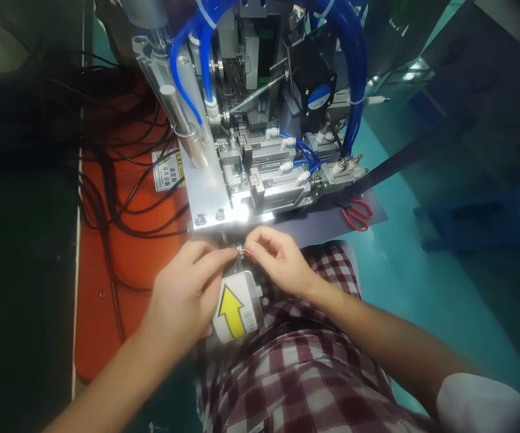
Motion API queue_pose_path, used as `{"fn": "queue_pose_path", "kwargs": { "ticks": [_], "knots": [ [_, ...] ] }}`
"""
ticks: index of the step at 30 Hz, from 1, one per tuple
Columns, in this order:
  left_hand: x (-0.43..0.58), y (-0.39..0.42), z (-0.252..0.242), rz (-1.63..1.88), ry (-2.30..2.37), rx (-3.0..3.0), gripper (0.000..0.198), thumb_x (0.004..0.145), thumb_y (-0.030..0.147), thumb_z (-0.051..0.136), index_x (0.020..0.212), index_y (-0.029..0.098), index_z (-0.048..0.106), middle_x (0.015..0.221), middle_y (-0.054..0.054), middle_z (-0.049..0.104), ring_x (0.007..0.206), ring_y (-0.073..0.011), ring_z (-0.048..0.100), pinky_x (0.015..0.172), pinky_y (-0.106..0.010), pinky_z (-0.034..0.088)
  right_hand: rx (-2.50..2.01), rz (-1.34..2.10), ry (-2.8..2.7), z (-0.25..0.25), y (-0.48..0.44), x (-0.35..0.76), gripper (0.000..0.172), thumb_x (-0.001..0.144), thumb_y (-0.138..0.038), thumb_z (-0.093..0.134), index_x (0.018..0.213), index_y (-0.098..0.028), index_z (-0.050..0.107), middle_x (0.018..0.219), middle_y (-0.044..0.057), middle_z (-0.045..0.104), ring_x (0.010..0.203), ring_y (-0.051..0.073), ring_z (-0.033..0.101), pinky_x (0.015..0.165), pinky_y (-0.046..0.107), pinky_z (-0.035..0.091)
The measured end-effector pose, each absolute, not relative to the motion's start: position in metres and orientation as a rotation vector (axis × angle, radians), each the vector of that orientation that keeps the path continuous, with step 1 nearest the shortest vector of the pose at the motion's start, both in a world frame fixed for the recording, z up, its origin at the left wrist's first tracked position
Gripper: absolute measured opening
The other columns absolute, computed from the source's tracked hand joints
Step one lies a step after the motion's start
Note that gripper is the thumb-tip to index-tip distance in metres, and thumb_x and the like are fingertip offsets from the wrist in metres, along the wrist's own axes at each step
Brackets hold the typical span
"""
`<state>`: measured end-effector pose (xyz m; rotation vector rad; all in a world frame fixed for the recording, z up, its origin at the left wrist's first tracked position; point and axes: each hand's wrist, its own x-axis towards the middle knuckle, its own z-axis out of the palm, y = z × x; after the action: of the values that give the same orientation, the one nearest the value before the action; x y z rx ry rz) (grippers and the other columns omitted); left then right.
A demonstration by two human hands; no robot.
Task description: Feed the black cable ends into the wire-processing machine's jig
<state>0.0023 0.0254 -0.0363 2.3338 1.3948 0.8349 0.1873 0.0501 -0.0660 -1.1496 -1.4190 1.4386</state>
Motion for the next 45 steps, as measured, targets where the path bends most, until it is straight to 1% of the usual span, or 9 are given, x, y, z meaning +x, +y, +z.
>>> {"fn": "queue_pose_path", "kwargs": {
  "ticks": [6,11,18,30,34,39,45],
  "knots": [
    [0.0,0.026,-0.038,0.772,1.337,2.507,0.026,0.091,0.006,0.049,0.105,0.01,0.07,0.089,-0.006,0.06,0.079,-0.0155,0.061,0.065,-0.025,0.05,-1.124,1.424,-1.404,-0.069,0.05,0.186,0.016,0.09,-0.026,0.055,0.076,-0.019,0.053,0.067,-0.002,0.048,0.064,0.012,0.044,0.059,0.026,0.037],
    [-0.001,0.027,-0.041,0.745,1.336,2.574,0.027,0.091,0.005,0.048,0.108,0.012,0.067,0.09,-0.006,0.06,0.076,-0.0157,0.06,0.062,-0.026,0.049,-1.111,1.443,-1.397,-0.068,0.05,0.187,0.016,0.091,-0.025,0.056,0.077,-0.018,0.053,0.066,-0.003,0.048,0.063,0.012,0.043,0.057,0.026,0.035],
    [0.0,0.026,-0.041,0.765,1.337,2.55,0.025,0.092,0.006,0.049,0.109,0.013,0.065,0.09,-0.005,0.059,0.078,-0.016,0.059,0.063,-0.026,0.049,-1.118,1.449,-1.418,-0.065,0.05,0.188,0.016,0.091,-0.024,0.055,0.076,-0.019,0.053,0.066,-0.003,0.048,0.062,0.011,0.043,0.057,0.026,0.035],
    [0.001,0.027,-0.039,0.704,1.361,2.63,0.026,0.091,0.004,0.047,0.107,0.013,0.065,0.088,-0.006,0.059,0.078,-0.0172,0.06,0.061,-0.027,0.048,-1.14,1.477,-1.394,-0.069,0.051,0.189,0.014,0.09,-0.025,0.058,0.078,-0.018,0.055,0.066,-0.003,0.05,0.06,0.011,0.044,0.055,0.025,0.036],
    [0.001,0.026,-0.04,0.713,1.365,2.596,0.027,0.092,0.005,0.046,0.109,0.015,0.065,0.09,-0.005,0.059,0.077,-0.016,0.059,0.06,-0.026,0.048,-1.162,1.528,-1.341,-0.064,0.052,0.187,0.014,0.088,-0.026,0.058,0.076,-0.018,0.055,0.065,-0.003,0.051,0.059,0.011,0.046,0.055,0.024,0.038],
    [0.0,0.027,-0.04,0.72,1.346,2.593,0.025,0.092,0.007,0.047,0.108,0.013,0.066,0.09,-0.006,0.06,0.075,-0.016,0.059,0.06,-0.026,0.049,-1.199,1.57,-1.301,-0.059,0.052,0.186,0.016,0.088,-0.027,0.058,0.075,-0.018,0.055,0.064,-0.003,0.054,0.06,0.011,0.05,0.056,0.024,0.042],
    [0.0,0.028,-0.038,0.669,1.346,2.64,0.031,0.092,0.006,0.044,0.111,0.014,0.067,0.088,-0.006,0.06,0.073,-0.0161,0.06,0.056,-0.026,0.048,-1.221,1.575,-1.278,-0.061,0.05,0.186,0.017,0.088,-0.029,0.059,0.076,-0.018,0.054,0.064,-0.003,0.054,0.059,0.011,0.05,0.055,0.024,0.041]
  ]
}}
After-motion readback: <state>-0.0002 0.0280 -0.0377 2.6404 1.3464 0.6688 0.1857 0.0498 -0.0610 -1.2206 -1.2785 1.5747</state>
